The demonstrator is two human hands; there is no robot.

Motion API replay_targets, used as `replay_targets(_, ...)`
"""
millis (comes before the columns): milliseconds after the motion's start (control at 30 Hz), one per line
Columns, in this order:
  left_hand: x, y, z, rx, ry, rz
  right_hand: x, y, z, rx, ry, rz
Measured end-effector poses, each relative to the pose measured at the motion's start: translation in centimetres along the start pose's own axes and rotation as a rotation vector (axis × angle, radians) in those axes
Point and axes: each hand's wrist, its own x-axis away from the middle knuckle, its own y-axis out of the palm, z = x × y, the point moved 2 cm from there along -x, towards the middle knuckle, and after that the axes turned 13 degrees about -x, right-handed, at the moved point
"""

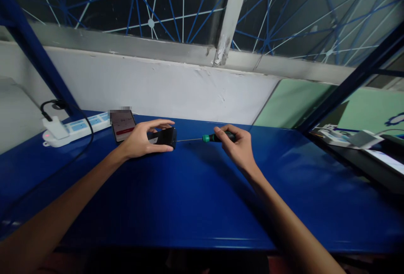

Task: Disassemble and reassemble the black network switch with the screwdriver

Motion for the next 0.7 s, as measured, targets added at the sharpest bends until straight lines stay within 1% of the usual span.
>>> replay_targets(200,0.1,0.6,-0.2,-0.031,0.011,0.036,0.0,-0.6,-0.2,-0.057,-0.019,-0.089)
replay_targets(300,0.1,0.9,-0.4,-0.047,0.019,0.035,-0.1,-0.6,-0.4,-0.083,-0.028,-0.106)
replay_targets(400,0.2,1.0,-0.3,-0.061,0.017,0.025,-0.2,-0.4,-0.4,-0.146,-0.004,-0.089)
replay_targets(533,0.2,1.3,-0.1,-0.069,0.007,0.024,-0.3,0.0,-0.3,-0.194,0.049,-0.031)
replay_targets(700,0.4,2.1,0.1,-0.098,0.022,-0.014,-0.4,0.0,0.9,-0.113,0.133,0.009)
